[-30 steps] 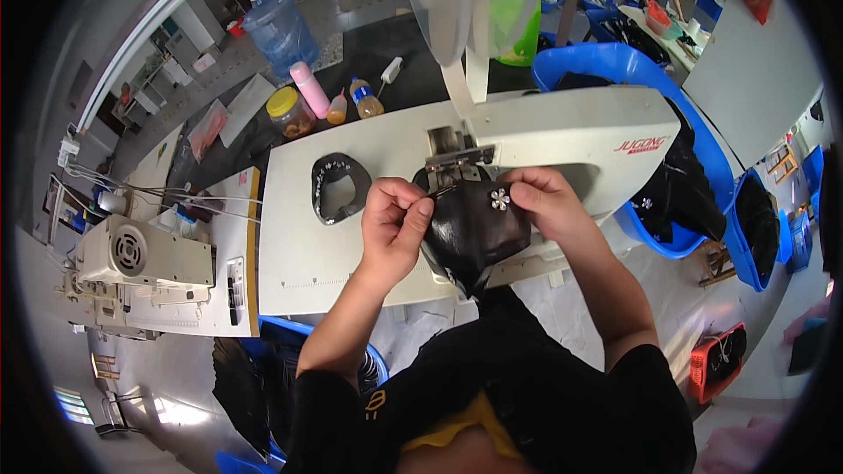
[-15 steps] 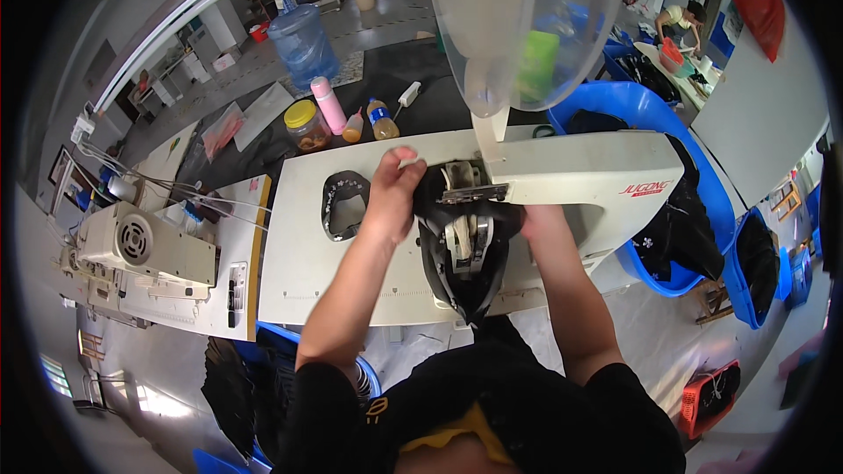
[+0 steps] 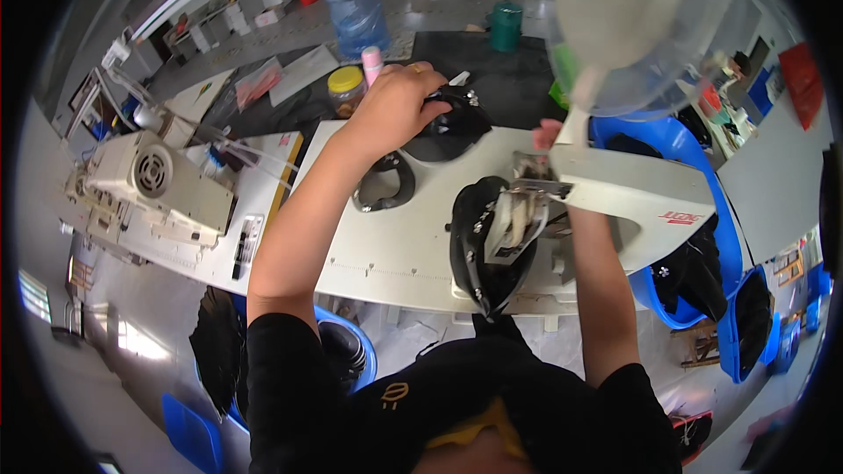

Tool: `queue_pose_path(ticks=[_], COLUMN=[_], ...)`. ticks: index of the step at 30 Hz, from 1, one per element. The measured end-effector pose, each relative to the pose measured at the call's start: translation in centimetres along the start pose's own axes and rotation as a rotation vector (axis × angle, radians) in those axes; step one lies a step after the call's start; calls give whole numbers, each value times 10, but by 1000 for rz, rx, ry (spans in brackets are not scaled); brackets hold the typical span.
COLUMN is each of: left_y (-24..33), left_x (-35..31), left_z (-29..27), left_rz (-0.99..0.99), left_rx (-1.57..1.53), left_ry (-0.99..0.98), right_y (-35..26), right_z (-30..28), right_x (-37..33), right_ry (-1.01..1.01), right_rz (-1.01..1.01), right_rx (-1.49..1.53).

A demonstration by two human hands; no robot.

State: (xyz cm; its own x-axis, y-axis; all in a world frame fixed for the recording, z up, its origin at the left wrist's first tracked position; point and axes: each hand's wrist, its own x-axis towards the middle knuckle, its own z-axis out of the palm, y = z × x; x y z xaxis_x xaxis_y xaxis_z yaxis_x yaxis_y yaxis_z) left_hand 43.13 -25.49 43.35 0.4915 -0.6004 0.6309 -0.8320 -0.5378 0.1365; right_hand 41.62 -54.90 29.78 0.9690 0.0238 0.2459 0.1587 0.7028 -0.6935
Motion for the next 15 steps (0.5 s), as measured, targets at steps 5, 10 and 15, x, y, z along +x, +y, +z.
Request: queue_pose_path(ticks=[5, 10, 15], left_y=[-45, -101, -120], left_x=[-136, -269, -259], left_z=[67, 165, 189], left_rz=[-26, -283, -445], left_rx=[242, 413, 563], left_ry=[-157, -191, -431], right_y=[18, 28, 24], right_z=[-12, -13, 26], right_x=[-95, -166, -193], right_ry=[243, 260, -412], right_rz=[77, 248, -233], right_rx=[-546, -806, -1619])
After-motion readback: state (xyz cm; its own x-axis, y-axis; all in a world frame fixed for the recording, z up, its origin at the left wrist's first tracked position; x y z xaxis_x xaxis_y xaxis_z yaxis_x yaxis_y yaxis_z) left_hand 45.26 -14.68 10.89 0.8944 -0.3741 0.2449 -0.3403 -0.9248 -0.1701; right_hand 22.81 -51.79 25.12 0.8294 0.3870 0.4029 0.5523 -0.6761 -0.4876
